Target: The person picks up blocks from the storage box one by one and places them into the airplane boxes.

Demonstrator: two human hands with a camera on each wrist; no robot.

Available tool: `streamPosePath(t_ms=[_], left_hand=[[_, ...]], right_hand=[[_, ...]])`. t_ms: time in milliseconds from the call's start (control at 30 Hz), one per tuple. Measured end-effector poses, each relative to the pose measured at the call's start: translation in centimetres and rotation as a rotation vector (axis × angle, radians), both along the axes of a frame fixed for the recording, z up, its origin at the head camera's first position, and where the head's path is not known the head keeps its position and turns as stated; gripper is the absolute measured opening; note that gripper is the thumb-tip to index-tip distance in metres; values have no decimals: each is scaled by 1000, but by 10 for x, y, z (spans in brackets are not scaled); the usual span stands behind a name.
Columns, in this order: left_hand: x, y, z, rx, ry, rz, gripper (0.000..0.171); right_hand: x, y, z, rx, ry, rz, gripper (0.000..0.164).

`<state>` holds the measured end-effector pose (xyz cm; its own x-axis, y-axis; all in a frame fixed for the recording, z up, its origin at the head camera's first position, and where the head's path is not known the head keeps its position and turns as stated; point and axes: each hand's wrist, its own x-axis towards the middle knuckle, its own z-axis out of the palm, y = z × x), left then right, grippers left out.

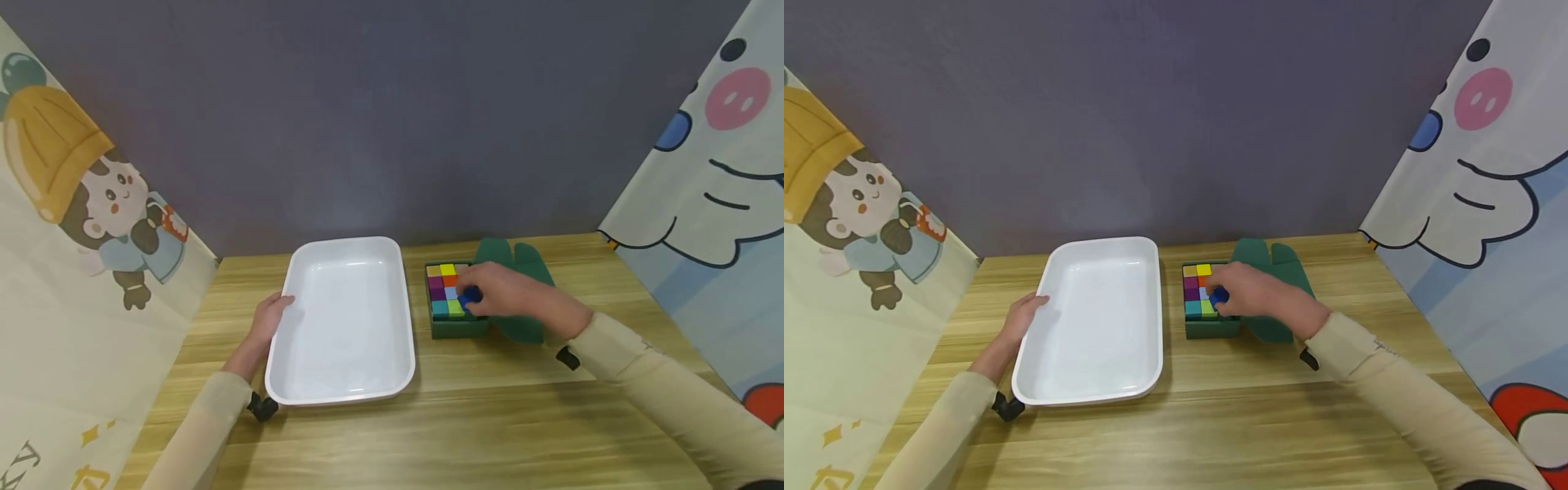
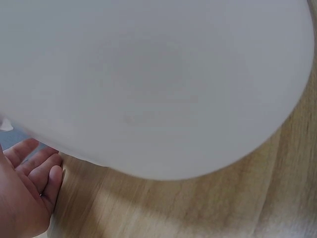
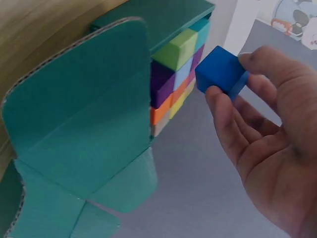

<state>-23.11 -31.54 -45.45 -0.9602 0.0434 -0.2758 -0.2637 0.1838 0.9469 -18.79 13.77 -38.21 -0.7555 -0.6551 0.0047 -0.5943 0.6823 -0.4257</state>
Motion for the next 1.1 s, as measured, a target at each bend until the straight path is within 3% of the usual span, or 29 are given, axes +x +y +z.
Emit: streamPosePath(t_ms=[200, 500, 733, 867, 1100], left_hand=[[3, 2, 5, -2, -1, 1, 54], [0, 0, 3, -17, 6, -4, 54], [-15, -9, -28, -44, 35, 5, 58], [-16, -9, -28, -48, 42, 6, 58], [-19, -12, -31, -68, 26, -15, 60]], right_hand=[[-5, 6, -6, 75, -25, -38, 22], [-9, 4, -15, 178, -88, -118, 32], [-14, 2, -29, 191, -69, -83, 26], [-14, 0, -33, 203, -57, -75, 22], [-12, -3, -38, 238, -19, -97, 27]])
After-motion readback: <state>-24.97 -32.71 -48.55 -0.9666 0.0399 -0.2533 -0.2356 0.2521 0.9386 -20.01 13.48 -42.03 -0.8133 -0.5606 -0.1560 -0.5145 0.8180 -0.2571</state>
